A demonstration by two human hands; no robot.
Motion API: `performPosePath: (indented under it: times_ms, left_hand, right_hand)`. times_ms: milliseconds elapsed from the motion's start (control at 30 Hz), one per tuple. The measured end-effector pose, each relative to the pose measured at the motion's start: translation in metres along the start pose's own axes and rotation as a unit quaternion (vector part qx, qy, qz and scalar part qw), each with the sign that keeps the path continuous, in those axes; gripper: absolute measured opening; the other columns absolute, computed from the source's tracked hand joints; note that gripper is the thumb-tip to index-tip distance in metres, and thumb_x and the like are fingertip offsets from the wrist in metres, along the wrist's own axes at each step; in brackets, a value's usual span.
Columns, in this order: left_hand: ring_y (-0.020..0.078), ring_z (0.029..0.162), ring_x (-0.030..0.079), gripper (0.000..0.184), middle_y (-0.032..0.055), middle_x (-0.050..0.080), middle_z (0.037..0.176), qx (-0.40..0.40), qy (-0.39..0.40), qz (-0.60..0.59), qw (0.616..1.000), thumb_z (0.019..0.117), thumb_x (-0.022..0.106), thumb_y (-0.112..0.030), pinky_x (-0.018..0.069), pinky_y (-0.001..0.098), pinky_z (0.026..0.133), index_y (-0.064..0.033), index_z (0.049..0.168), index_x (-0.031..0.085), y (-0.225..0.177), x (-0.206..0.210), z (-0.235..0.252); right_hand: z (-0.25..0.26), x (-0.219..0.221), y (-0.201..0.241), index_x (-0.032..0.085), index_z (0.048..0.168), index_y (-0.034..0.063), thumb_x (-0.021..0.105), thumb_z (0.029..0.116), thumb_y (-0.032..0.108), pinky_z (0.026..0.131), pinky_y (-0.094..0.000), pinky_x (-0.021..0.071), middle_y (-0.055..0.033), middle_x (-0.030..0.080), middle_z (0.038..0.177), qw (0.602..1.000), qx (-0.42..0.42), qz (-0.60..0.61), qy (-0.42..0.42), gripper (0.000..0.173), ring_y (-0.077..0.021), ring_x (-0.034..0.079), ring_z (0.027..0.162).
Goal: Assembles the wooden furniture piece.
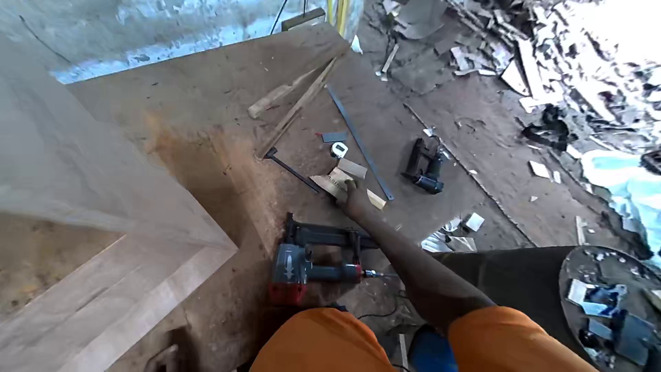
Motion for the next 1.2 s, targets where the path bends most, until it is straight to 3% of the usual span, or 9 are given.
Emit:
performPosePath:
  times_ms: [167,367,467,600,767,967,1067,1133,1200]
  left_hand:
    - [0.0103,0.068,0.068,0.015,0.0012,0.072,0.08,-0.018,0.015,0.009,1.0,0.0992,0.067,-0.018,0.0616,0.0318,0.065,-0.0054,0.106,0.071,-0.072,0.045,-0.022]
    - [0.0074,0.069,0.07,0.013,-0.0033,0.073,0.081,0.004,0.046,0.04,0.998,0.0971,0.07,-0.023,0.0631,0.0308,0.066,-0.0115,0.103,0.073,-0.149,0.09,-0.029]
    - [0.0051,0.078,0.072,0.016,-0.0065,0.075,0.089,0.077,0.113,0.05,0.989,0.097,0.07,-0.029,0.0654,0.0298,0.073,-0.0148,0.103,0.075,-0.206,0.122,-0.022]
    - [0.0015,0.09,0.072,0.021,-0.011,0.075,0.098,0.225,0.176,0.083,0.955,0.099,0.067,-0.039,0.0642,0.0286,0.082,-0.0226,0.106,0.077,-0.288,0.15,-0.013]
    - [0.0045,0.092,0.071,0.018,-0.01,0.075,0.099,0.364,0.166,0.032,0.916,0.0982,0.069,-0.037,0.0629,0.0303,0.082,-0.0232,0.107,0.078,-0.392,0.133,-0.014]
    - [0.0064,0.087,0.07,0.016,-0.0083,0.073,0.097,0.438,0.113,-0.111,0.885,0.0972,0.07,-0.03,0.0628,0.0304,0.077,-0.0184,0.107,0.076,-0.468,0.059,-0.041]
    - [0.0127,0.096,0.069,0.031,-0.0046,0.071,0.111,0.39,0.186,-0.189,0.882,0.1004,0.065,-0.04,0.0616,0.0343,0.081,-0.0184,0.123,0.069,-0.472,0.03,-0.054]
    - [0.0211,0.113,0.068,0.062,0.0019,0.065,0.133,0.333,0.275,-0.228,0.873,0.0986,0.062,-0.056,0.0622,0.0418,0.091,-0.0167,0.145,0.053,-0.471,0.023,-0.063]
    - [0.0194,0.115,0.067,0.079,0.0012,0.06,0.142,0.289,0.314,-0.24,0.872,0.0953,0.061,-0.063,0.0635,0.04,0.09,-0.0182,0.156,0.04,-0.466,0.02,-0.07]
  right_hand:
    - [0.053,0.023,-0.004,0.036,0.157,0.0105,0.094,0.0645,0.032,0.097,-0.0673,0.0496,-0.0228,0.034,0.16,0.995,-0.072,-0.075,-0.001,0.111,-0.0496,0.039,0.141]
    - [0.05,0.012,-0.021,0.053,0.142,0.0019,0.092,0.0721,0.02,0.096,-0.0561,0.0533,-0.0227,0.056,0.134,0.973,-0.001,0.227,0.044,0.082,-0.0371,0.06,0.118]
    - [-0.001,-0.005,-0.003,0.063,0.128,0.0091,0.067,0.0908,0.025,0.079,-0.0363,0.0605,-0.0092,0.071,0.108,0.78,0.038,0.603,0.166,0.041,-0.0177,0.07,0.091]
    - [-0.093,-0.064,0.059,0.065,0.125,0.0096,0.077,0.0803,0.042,0.08,-0.0414,0.0623,-0.0164,0.07,0.115,0.422,-0.071,0.85,0.307,0.057,-0.0272,0.072,0.097]
    - [-0.168,-0.066,0.085,0.056,0.139,0.0086,0.062,0.0837,0.063,0.09,-0.0428,0.0563,-0.0164,0.064,0.127,0.361,-0.224,0.797,0.429,0.078,-0.0262,0.065,0.108]
    - [-0.242,-0.112,0.144,0.049,0.147,0.0075,0.065,0.0868,0.052,0.074,-0.0324,0.0603,-0.0184,0.062,0.133,0.362,-0.278,0.782,0.424,0.077,-0.0214,0.069,0.093]
    - [-0.277,-0.142,0.163,0.067,0.125,0.0215,0.066,0.0953,0.041,0.069,-0.0221,0.06,0.0032,0.074,0.1,0.589,-0.314,0.712,0.22,0.035,-0.0039,0.07,0.083]
    - [-0.297,-0.151,0.18,0.056,0.14,0.0269,0.08,0.0859,0.031,0.063,-0.0237,0.0601,0.0038,0.071,0.104,0.763,-0.287,0.577,0.053,0.06,-0.0058,0.068,0.077]
    - [-0.318,-0.154,0.204,0.038,0.157,0.0244,0.09,0.0755,0.029,0.07,-0.031,0.0612,-0.0026,0.059,0.133,0.841,-0.276,0.464,-0.039,0.097,-0.0148,0.067,0.089]
Point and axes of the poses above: each hand's wrist, its own z-axis towards the middle knuckle, its own x-axis out of the palm, y = z × x, the point moved 9 cm from there along z, towards the middle knuckle
